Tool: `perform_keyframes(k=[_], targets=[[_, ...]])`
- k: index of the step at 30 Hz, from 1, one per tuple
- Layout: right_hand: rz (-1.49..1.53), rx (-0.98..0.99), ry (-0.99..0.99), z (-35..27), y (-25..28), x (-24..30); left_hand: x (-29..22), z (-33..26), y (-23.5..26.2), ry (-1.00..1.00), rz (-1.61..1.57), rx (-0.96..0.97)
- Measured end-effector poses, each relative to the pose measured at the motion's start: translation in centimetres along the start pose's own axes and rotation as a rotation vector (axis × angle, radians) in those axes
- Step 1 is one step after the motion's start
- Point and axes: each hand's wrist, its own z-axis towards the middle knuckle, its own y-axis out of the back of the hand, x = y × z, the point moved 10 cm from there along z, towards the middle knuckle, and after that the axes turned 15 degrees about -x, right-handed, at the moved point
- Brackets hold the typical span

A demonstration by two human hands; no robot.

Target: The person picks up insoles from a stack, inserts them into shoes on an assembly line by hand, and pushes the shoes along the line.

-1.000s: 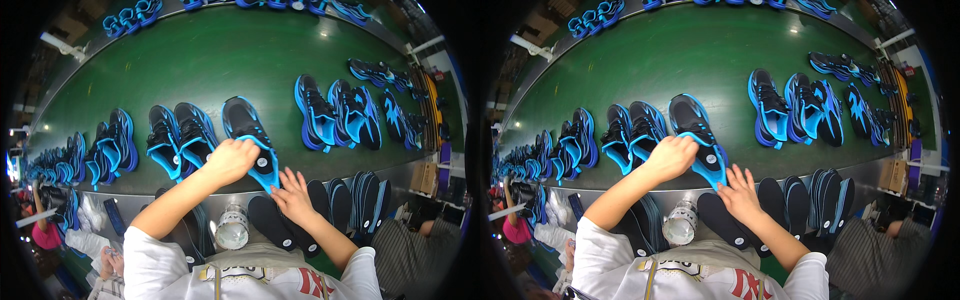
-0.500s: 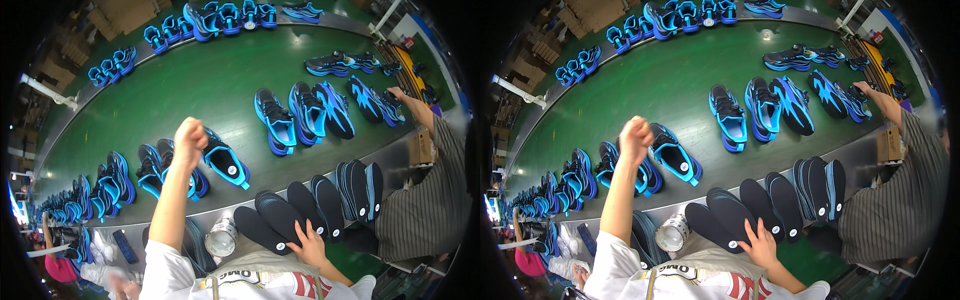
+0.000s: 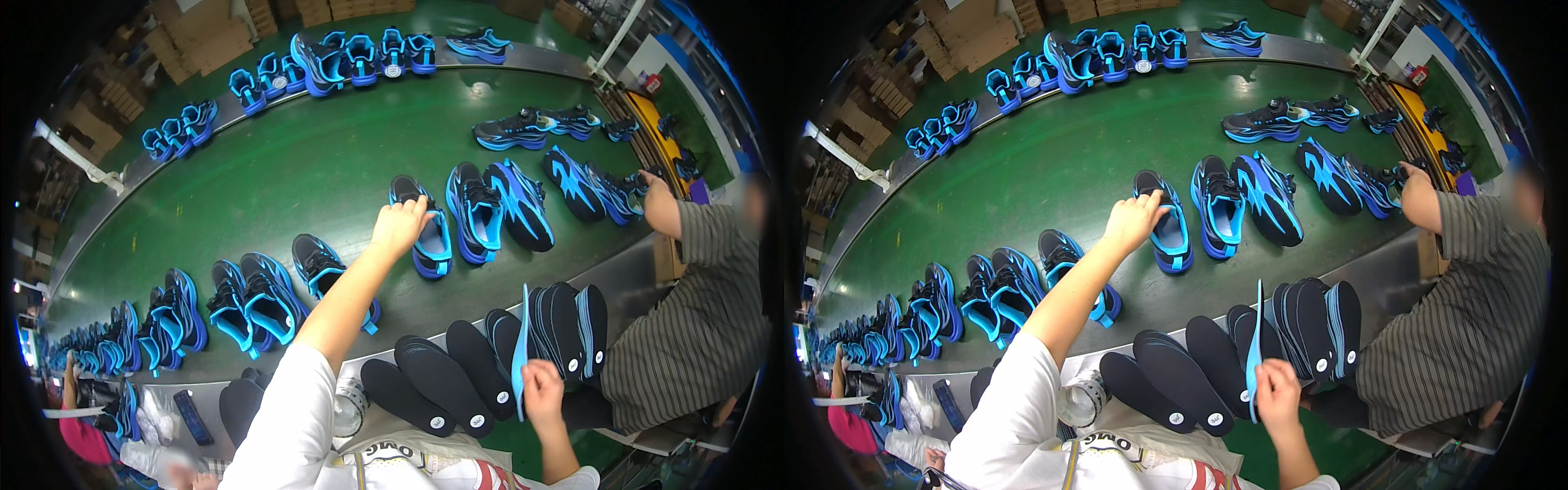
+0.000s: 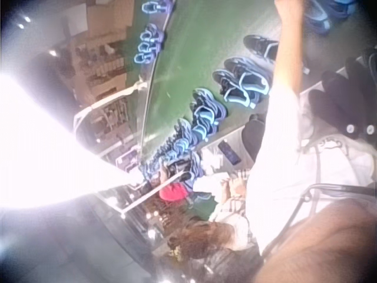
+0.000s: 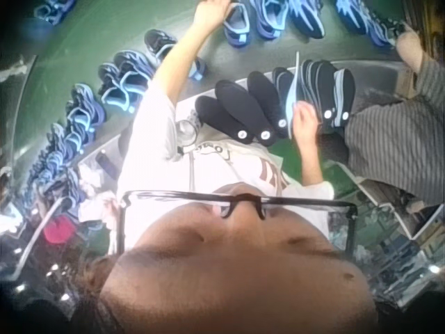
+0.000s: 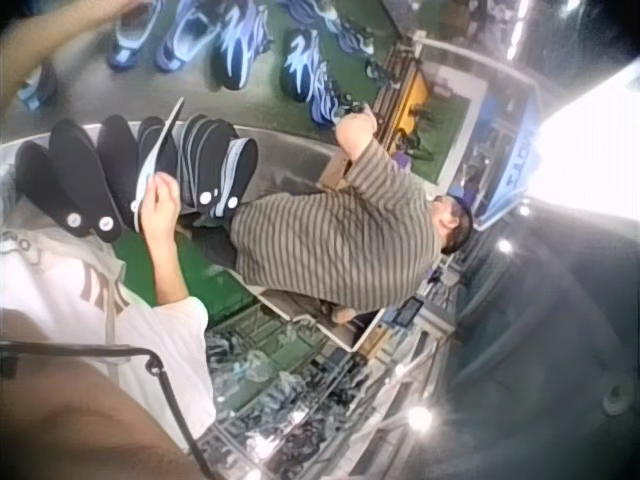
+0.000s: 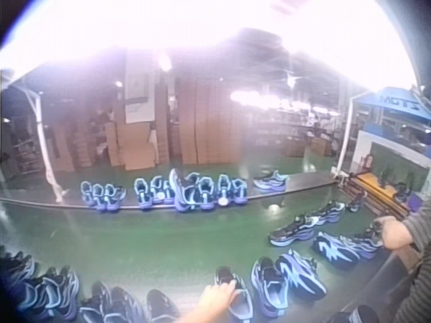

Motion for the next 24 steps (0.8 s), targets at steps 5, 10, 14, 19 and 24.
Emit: perform_keyframes(k=[5,10,14,19,24], targets=[[0.161,0.103,-0.038,8.1,-2.0,3.4,3.4,-0.6,1.1,0.223,-0.157,0.049],[0.200,0.639,-0.251,10.7,-9.1,8.3,6.2,-4.1,2.0,0.608,-0.363,0.221],[0.056,0.903,-0.157,9.5,-17.4,7.2,6.6,-6.7,0.3,0.784,-0.444,0.310],[-0.129,0.790,0.170,7.7,-25.4,8.5,8.2,-8.8,-1.7,0.966,-0.525,0.265],[-0.428,0.614,0.357,7.1,-27.8,6.5,7.0,-8.6,-0.8,0.935,-0.439,0.198]])
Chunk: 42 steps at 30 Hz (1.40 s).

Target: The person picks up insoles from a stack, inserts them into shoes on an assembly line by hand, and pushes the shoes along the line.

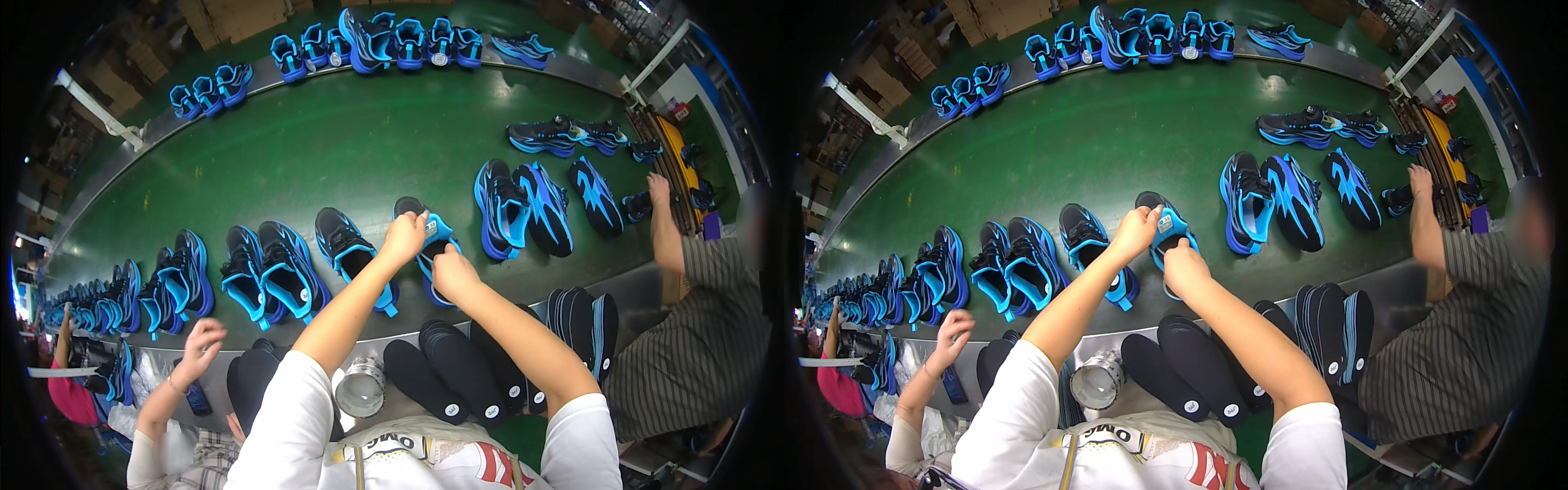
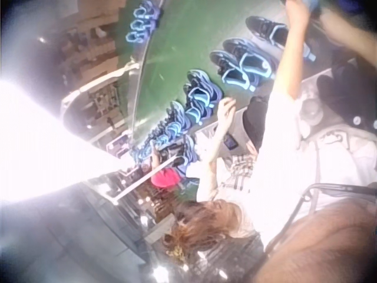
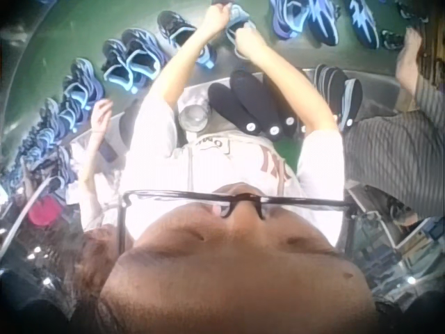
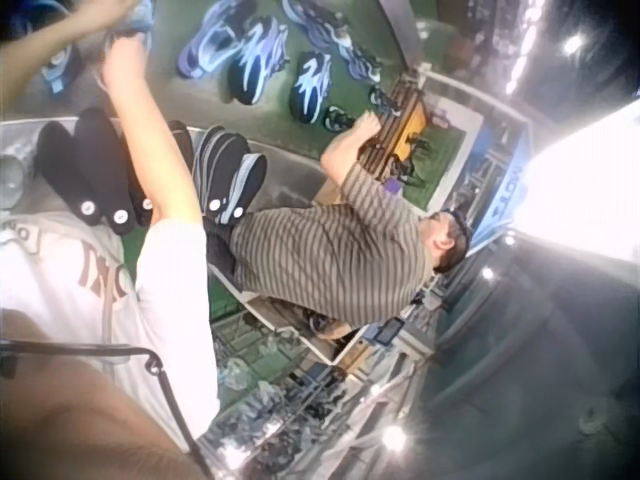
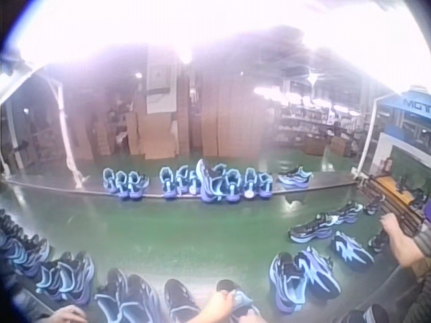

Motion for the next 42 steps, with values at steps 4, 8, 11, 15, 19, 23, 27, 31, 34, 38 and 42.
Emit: perform_keyframes(k=[4,8,11,15,19,23,27,31,34,38,42], targets=[[-0.132,-0.025,0.241,-2.2,-0.2,0.5,1.0,0.1,-0.2,0.025,-0.153,0.099],[-0.285,-0.189,0.307,-3.4,4.8,2.4,0.4,-0.4,-0.2,0.028,-0.225,0.154],[-0.267,0.174,0.132,-2.6,2.7,0.7,-0.2,-0.5,-0.2,-0.010,-0.195,0.141],[-0.240,0.164,0.253,-2.0,1.6,0.3,0.0,-0.6,-0.2,-0.009,-0.217,0.152],[-0.298,-0.013,0.442,-2.4,0.3,1.9,1.1,-0.9,-1.3,-0.010,-0.252,0.150],[-0.314,-0.124,0.465,0.6,-1.7,1.5,1.7,-0.9,-1.9,0.080,-0.410,0.194],[-0.345,0.005,0.378,1.4,-3.4,0.0,1.8,-0.6,-2.2,-0.016,-0.289,0.114],[-0.435,0.181,0.373,1.5,-5.0,-1.1,-1.9,-1.6,2.1,-0.263,-0.099,-0.241],[-0.565,0.378,0.406,1.2,-5.8,-0.2,-4.4,-3.2,3.1,-0.665,0.110,-0.381],[-0.640,0.533,0.396,0.9,-6.7,-0.8,-5.2,-4.2,2.9,-0.779,0.134,-0.411],[-0.670,0.604,0.441,0.8,-8.5,-1.9,-5.5,-4.3,2.5,-0.786,0.133,-0.408]])
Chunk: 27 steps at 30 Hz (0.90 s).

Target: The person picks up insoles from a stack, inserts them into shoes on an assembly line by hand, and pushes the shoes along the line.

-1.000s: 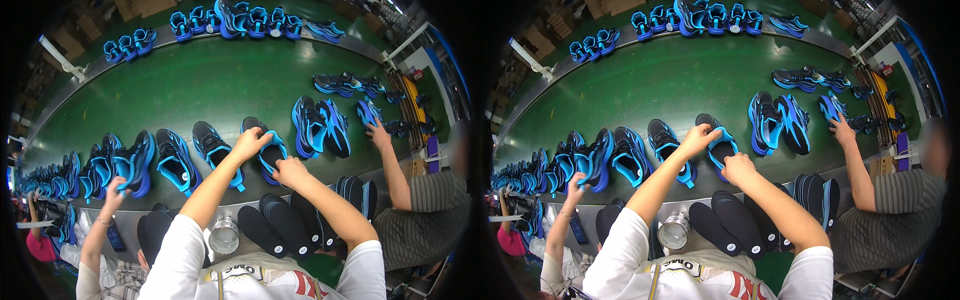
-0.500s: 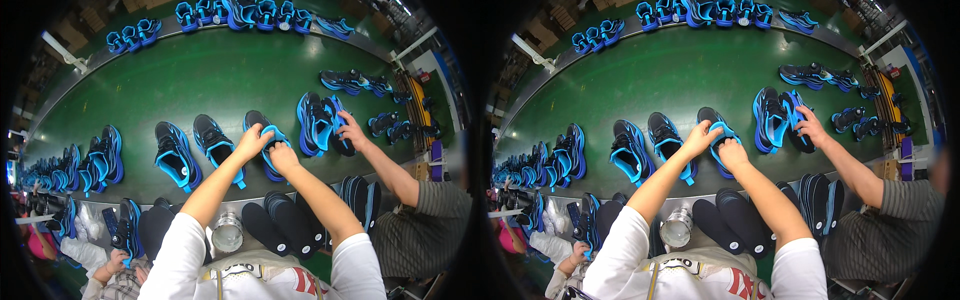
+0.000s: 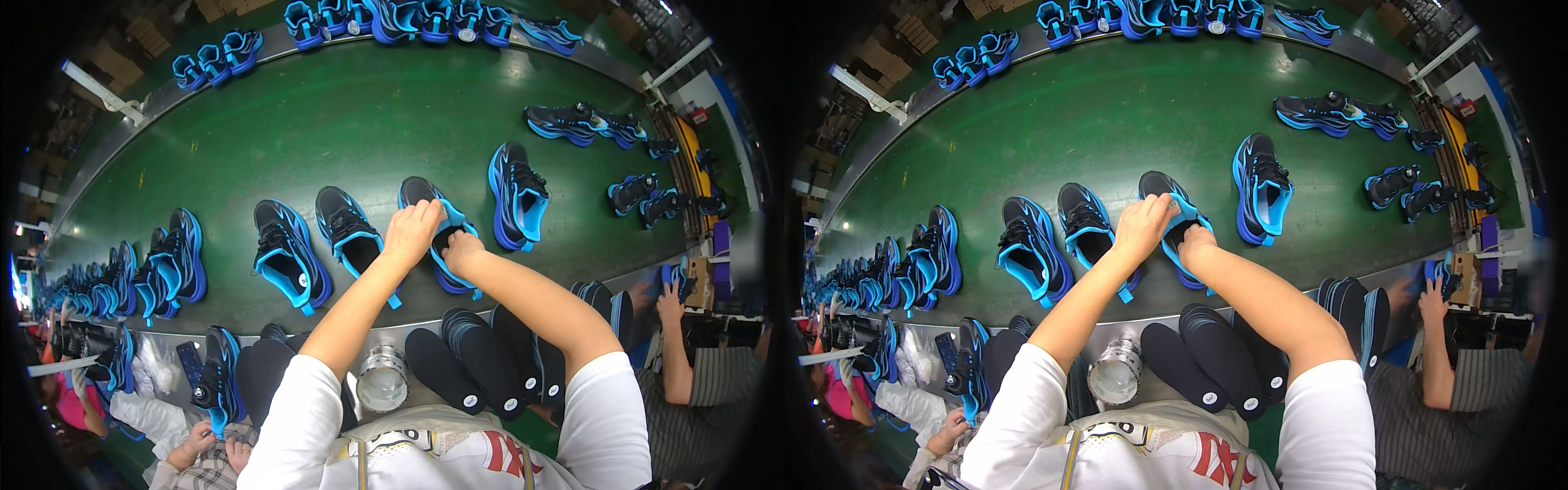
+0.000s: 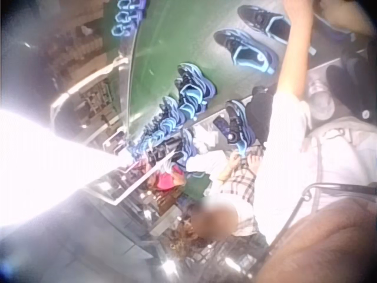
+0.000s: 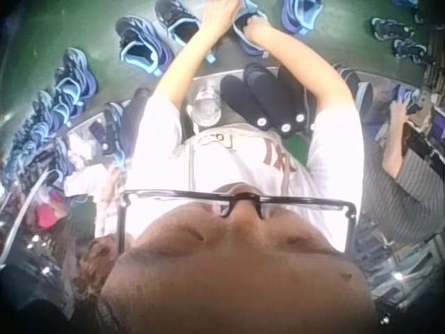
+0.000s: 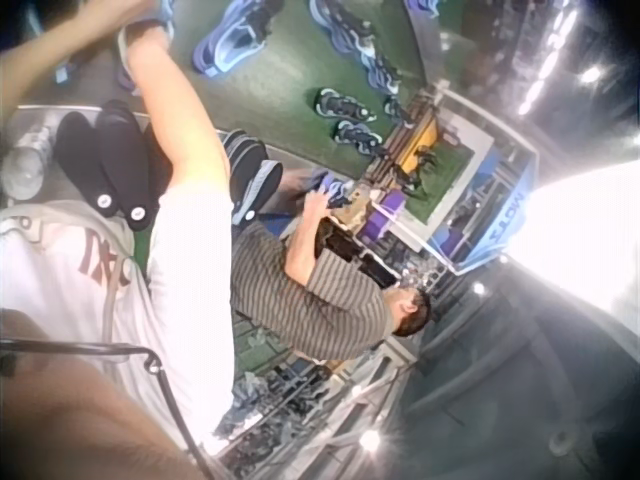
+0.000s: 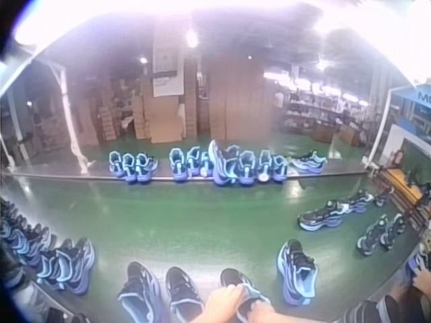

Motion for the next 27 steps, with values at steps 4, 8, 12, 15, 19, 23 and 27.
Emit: perform_keyframes(k=[4,8,12,15,19,23,27], targets=[[-0.055,0.120,0.109,0.2,0.0,0.3,0.0,0.0,-0.1,-0.014,0.021,0.001],[0.028,-0.143,0.109,-1.3,2.2,0.5,-0.2,-0.1,-0.2,-0.033,0.024,0.024],[0.283,0.163,0.130,-6.0,4.1,1.7,-0.2,-0.2,0.2,-0.066,0.053,0.021],[0.302,0.106,0.054,-5.7,2.5,1.7,-1.2,-0.5,-0.2,-0.154,0.073,0.025],[0.405,-0.921,0.028,-9.5,6.9,0.4,-0.8,-0.8,0.5,-0.147,0.079,-0.022],[0.594,-0.918,-0.230,-14.5,4.1,-0.3,-1.2,-0.6,1.3,-0.044,0.029,0.035],[0.633,-0.776,-0.253,-15.2,1.3,0.3,-4.9,-1.3,3.4,-0.055,-0.021,0.070]])
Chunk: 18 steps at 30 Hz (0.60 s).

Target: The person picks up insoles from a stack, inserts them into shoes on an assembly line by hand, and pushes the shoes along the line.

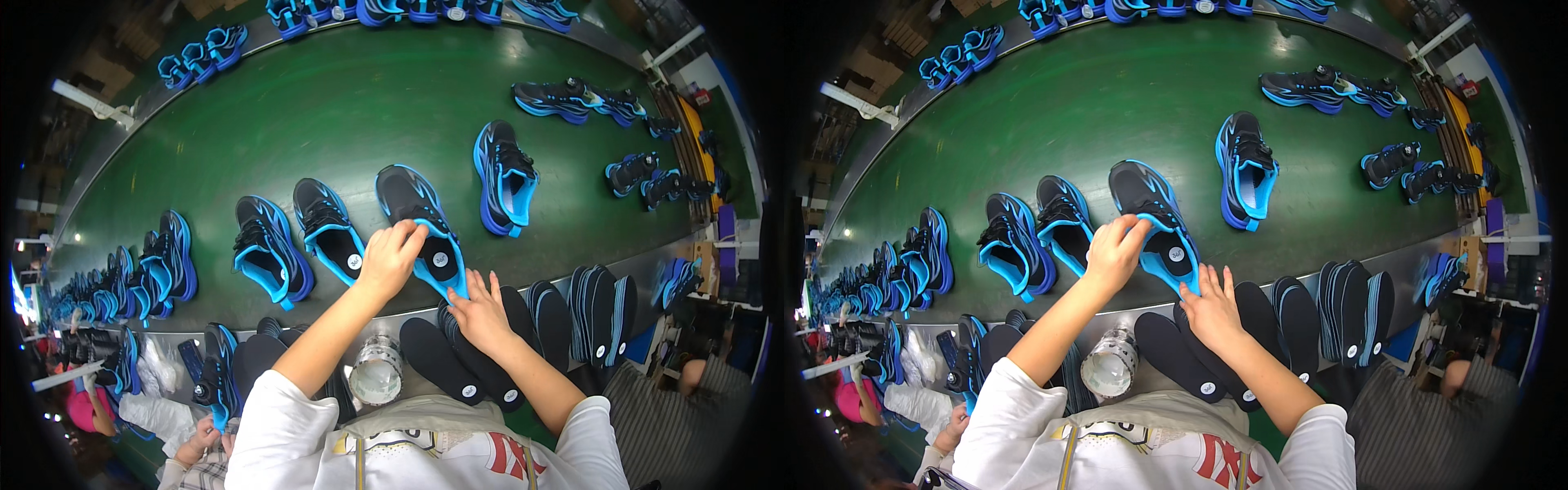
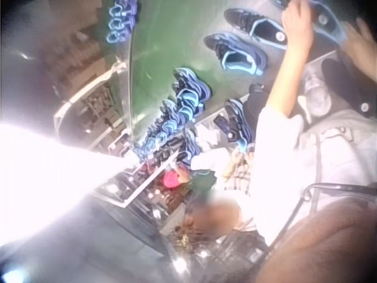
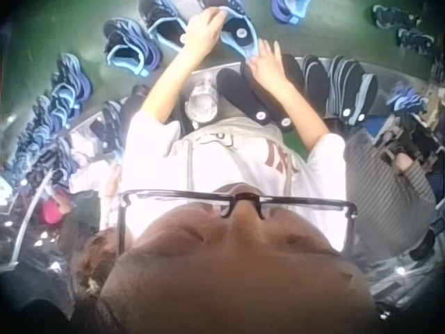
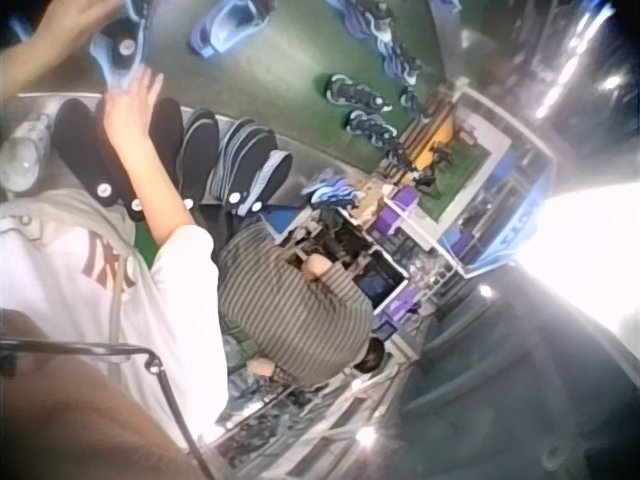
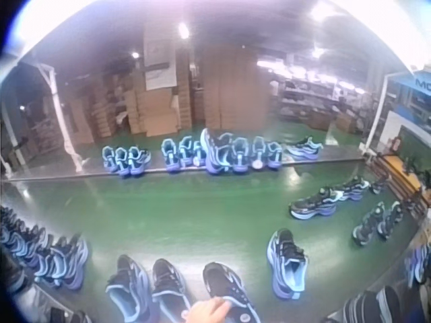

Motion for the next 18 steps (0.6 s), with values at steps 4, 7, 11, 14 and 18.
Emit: perform_keyframes(k=[4,7,11,14,18], targets=[[0.059,-0.042,0.025,1.3,0.6,0.6,2.6,0.6,-0.4,0.138,-0.004,-0.116],[0.027,-0.104,0.042,2.8,1.3,2.0,6.7,0.5,-2.1,0.341,0.069,-0.095],[0.187,-0.220,0.246,-0.3,5.4,7.2,6.4,1.2,-2.9,0.295,0.122,0.005],[0.451,0.050,0.125,-6.2,2.9,7.9,6.9,0.7,-2.9,0.335,0.142,0.077],[0.112,0.106,0.145,-12.8,-0.4,5.0,7.4,0.8,-3.1,0.521,-0.095,0.182]])
